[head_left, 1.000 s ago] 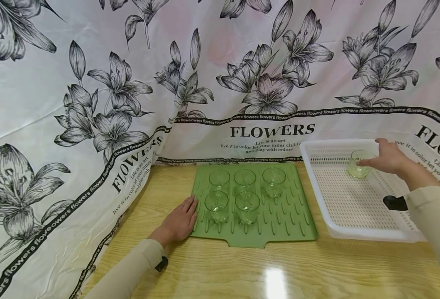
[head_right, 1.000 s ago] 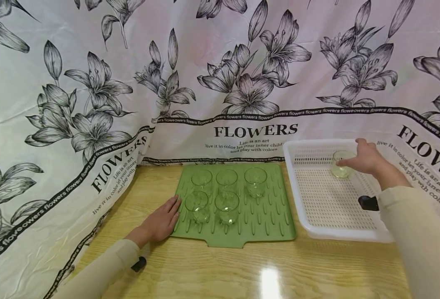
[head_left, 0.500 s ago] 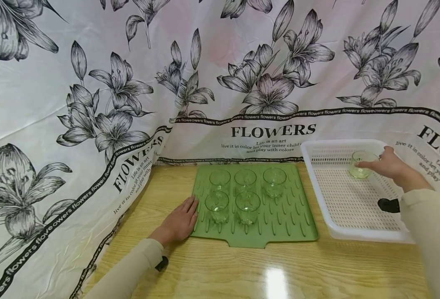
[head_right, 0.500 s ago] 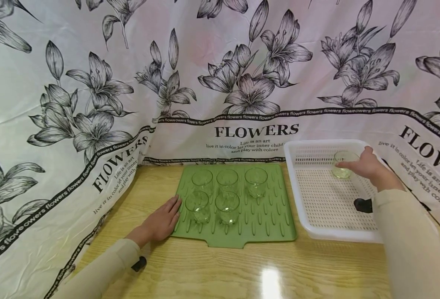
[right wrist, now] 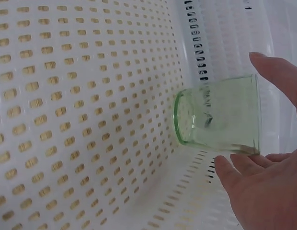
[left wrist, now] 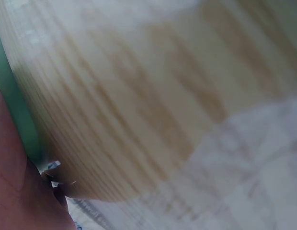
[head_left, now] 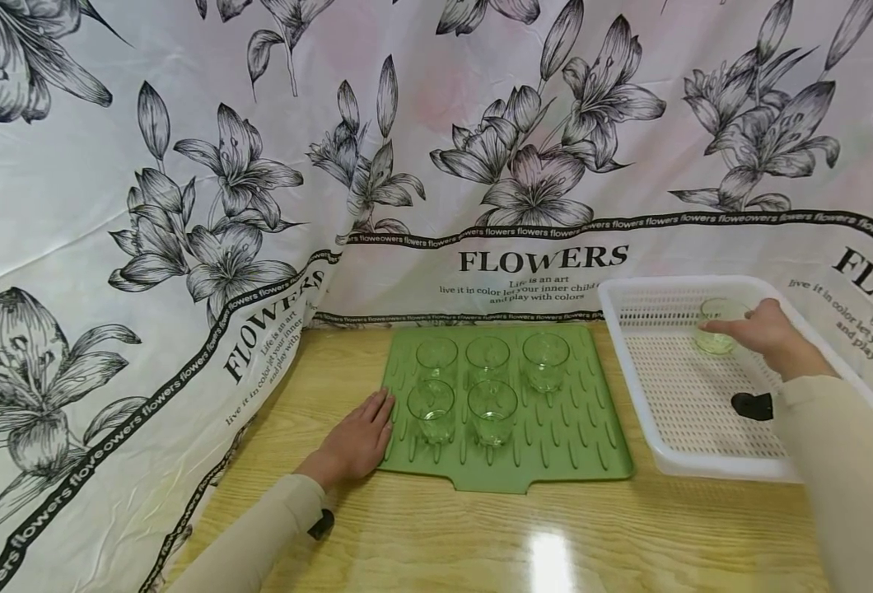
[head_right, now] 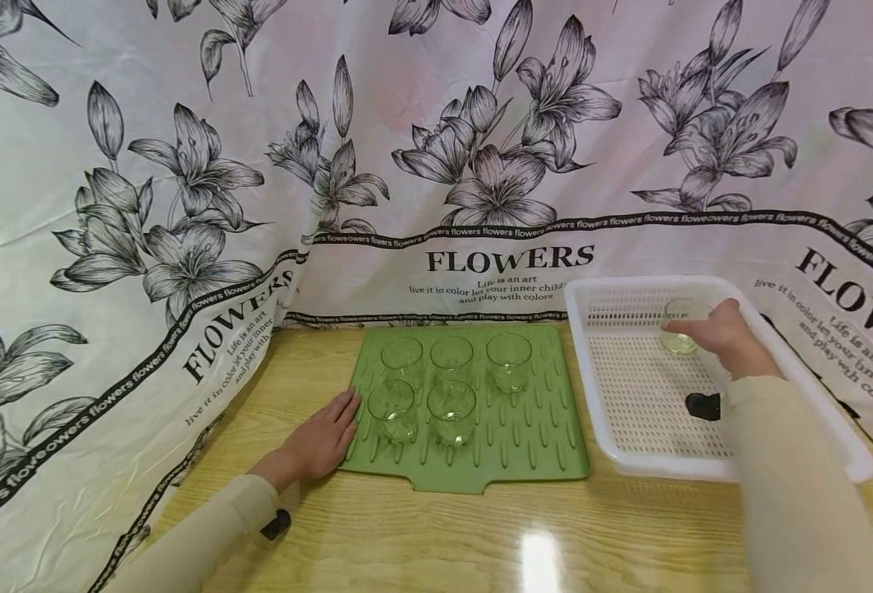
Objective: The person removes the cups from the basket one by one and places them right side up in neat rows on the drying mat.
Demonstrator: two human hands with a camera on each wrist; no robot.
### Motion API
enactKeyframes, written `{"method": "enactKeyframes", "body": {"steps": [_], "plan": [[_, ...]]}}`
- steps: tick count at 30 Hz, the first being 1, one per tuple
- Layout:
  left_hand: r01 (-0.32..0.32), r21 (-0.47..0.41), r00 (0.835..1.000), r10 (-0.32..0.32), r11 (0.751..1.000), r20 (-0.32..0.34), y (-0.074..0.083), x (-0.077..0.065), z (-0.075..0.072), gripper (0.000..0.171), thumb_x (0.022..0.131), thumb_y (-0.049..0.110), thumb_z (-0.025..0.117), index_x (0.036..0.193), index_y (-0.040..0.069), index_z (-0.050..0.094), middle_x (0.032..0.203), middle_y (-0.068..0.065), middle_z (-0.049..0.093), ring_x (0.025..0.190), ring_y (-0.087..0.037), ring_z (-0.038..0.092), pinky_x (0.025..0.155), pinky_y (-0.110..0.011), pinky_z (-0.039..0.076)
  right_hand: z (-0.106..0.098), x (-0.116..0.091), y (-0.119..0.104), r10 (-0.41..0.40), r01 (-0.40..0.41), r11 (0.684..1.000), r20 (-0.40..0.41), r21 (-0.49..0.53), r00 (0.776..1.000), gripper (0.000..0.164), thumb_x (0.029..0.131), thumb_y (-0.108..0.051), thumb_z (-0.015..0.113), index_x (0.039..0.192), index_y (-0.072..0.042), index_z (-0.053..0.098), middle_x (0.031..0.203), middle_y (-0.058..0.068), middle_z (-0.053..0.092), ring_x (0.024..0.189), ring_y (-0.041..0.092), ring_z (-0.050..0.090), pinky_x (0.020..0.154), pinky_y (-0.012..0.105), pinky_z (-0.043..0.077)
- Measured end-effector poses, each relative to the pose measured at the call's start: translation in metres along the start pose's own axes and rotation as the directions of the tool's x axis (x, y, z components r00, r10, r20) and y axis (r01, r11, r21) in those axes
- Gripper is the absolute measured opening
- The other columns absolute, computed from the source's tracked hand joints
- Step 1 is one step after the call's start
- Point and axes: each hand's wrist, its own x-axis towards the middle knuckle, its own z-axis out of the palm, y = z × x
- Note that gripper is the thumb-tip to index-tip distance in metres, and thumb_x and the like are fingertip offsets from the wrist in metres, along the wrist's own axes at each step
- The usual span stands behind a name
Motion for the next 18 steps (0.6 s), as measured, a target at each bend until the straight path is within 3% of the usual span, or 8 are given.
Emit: {"method": "enactKeyframes", "body": {"steps": [8, 12, 18], "plan": [[0.004, -0.017, 1.000, -0.003, 1.000, 0.011, 0.000, 0.001, 0.001, 0.058, 0.114, 0.033, 0.024, 0.163, 0.003, 0.021, 0.171, -0.015, 0.012, 0.157, -0.033, 0.015, 0.126, -0.045, 0.023, 0.009, 0.002, -0.002, -0.013, 0.016, 0.998, -0.048, 0.064, 0.999, 0.098, 0.103, -0.043, 0.057, 0.151, 0.024, 0.003, 0.153, 0.050, -0.007, 0.141, 0.068, 0.002, 0.113, 0.078, 0.014], [0.002, -0.014, 1.000, -0.002, 1.000, 0.007, -0.001, 0.002, 0.001, 0.058, 0.114, 0.033, 0.025, 0.163, 0.003, 0.020, 0.171, -0.015, 0.013, 0.157, -0.033, 0.015, 0.126, -0.046, 0.023, 0.011, 0.003, -0.002, -0.007, 0.013, 0.997, -0.072, 0.075, 0.997, 0.096, 0.104, -0.040, 0.056, 0.150, 0.024, 0.003, 0.154, 0.050, -0.005, 0.142, 0.067, 0.002, 0.114, 0.077, 0.014], [0.003, -0.011, 1.000, -0.003, 1.000, 0.002, -0.001, 0.001, 0.002, 0.058, 0.114, 0.033, 0.025, 0.163, 0.003, 0.021, 0.171, -0.015, 0.013, 0.157, -0.032, 0.015, 0.126, -0.045, 0.023, 0.012, 0.005, 0.001, 0.023, -0.021, 0.998, -0.042, 0.060, 0.999, 0.110, 0.102, -0.051, 0.054, 0.148, 0.026, -0.009, 0.153, 0.049, -0.012, 0.141, 0.068, -0.002, 0.113, 0.076, 0.015]]}}
